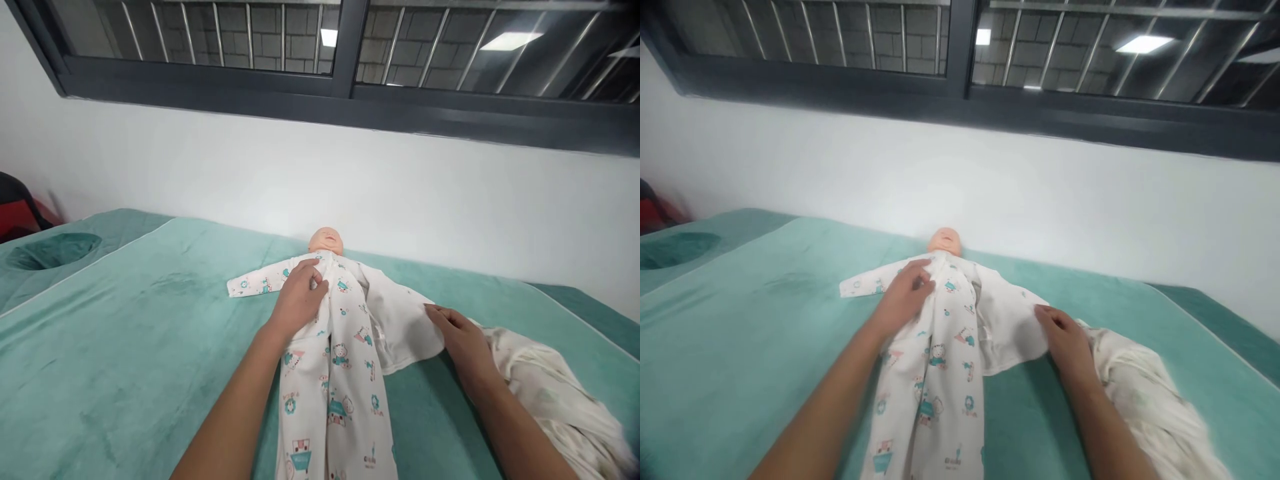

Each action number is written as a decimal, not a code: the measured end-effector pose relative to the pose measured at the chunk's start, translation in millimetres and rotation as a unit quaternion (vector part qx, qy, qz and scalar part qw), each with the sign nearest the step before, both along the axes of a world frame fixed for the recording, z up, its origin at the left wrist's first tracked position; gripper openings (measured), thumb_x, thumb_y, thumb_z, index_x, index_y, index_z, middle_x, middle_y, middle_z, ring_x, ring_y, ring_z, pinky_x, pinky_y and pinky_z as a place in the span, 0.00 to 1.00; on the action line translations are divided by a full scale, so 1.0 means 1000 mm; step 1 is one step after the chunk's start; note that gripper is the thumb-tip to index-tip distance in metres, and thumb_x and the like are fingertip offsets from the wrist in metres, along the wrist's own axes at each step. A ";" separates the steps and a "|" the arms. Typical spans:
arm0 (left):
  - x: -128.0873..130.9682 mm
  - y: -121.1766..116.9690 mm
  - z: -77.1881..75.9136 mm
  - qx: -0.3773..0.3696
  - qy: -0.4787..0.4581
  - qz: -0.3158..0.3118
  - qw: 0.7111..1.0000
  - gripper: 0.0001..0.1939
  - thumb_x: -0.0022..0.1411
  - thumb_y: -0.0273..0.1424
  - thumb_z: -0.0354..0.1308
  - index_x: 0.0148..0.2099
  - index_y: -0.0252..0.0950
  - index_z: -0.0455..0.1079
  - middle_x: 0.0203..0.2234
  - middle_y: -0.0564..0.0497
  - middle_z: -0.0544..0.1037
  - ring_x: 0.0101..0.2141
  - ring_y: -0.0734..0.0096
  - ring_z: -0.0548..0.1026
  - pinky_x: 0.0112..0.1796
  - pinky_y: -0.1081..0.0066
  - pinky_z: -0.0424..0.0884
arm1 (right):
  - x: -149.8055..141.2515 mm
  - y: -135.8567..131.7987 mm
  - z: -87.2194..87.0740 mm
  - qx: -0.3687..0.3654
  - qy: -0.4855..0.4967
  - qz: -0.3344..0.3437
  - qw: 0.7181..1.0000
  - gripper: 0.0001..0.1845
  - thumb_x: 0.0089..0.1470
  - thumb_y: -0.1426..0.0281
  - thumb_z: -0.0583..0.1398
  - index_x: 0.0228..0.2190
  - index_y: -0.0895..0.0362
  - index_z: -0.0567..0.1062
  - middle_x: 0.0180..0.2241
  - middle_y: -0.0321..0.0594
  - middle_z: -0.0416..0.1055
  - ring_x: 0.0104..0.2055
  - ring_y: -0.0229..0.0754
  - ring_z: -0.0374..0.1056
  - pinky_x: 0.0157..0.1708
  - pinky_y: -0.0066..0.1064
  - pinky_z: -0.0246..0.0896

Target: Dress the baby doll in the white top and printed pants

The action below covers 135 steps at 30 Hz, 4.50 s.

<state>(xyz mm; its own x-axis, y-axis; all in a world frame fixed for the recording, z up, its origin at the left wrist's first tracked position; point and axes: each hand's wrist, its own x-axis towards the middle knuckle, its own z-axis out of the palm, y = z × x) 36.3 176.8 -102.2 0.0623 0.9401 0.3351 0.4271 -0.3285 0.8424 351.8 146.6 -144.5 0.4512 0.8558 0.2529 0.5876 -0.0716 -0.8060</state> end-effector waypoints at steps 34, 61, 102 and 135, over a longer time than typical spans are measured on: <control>-0.051 0.040 -0.043 0.014 0.338 0.152 0.929 0.27 0.59 0.25 0.47 0.60 0.44 0.61 0.59 0.45 0.66 0.62 0.52 0.57 0.60 0.41 0.44 | -0.051 -0.007 -0.029 0.021 -0.393 0.295 0.871 0.37 0.63 0.58 0.49 0.66 0.50 0.39 0.68 0.43 0.36 0.69 0.54 0.34 0.63 0.53 0.46; -0.054 0.037 -0.028 0.082 0.280 0.175 0.941 0.17 0.64 0.29 0.47 0.53 0.37 0.68 0.49 0.47 0.74 0.51 0.62 0.68 0.53 0.64 0.62 | -0.041 0.000 -0.037 0.019 -0.280 0.243 0.929 0.29 0.62 0.56 0.50 0.62 0.52 0.57 0.66 0.41 0.49 0.67 0.49 0.46 0.64 0.48 0.49; -0.060 0.081 -0.032 -0.093 0.367 0.203 0.903 0.19 0.66 0.36 0.41 0.38 0.37 0.73 0.35 0.42 0.79 0.38 0.56 0.77 0.34 0.65 0.67 | -0.264 0.158 0.078 -0.239 -0.460 0.501 0.693 0.17 0.47 0.66 0.60 0.41 0.52 0.76 0.35 0.41 0.77 0.32 0.47 0.72 0.27 0.32 0.62; -0.064 0.042 -0.034 0.045 0.388 0.161 0.906 0.24 0.63 0.29 0.49 0.61 0.40 0.57 0.51 0.44 0.71 0.50 0.59 0.68 0.52 0.60 0.60 | -0.201 0.141 0.102 -0.135 -0.418 0.510 0.740 0.19 0.54 0.54 0.56 0.45 0.49 0.72 0.41 0.39 0.73 0.35 0.43 0.69 0.28 0.30 0.56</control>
<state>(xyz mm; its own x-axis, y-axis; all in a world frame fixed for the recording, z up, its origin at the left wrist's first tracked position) -27.3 219.0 -136.0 0.0392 0.9226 0.3837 0.9655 -0.1339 0.2232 150.5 287.3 -42.5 -0.6818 0.7131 -0.1630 0.7314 0.6609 -0.1681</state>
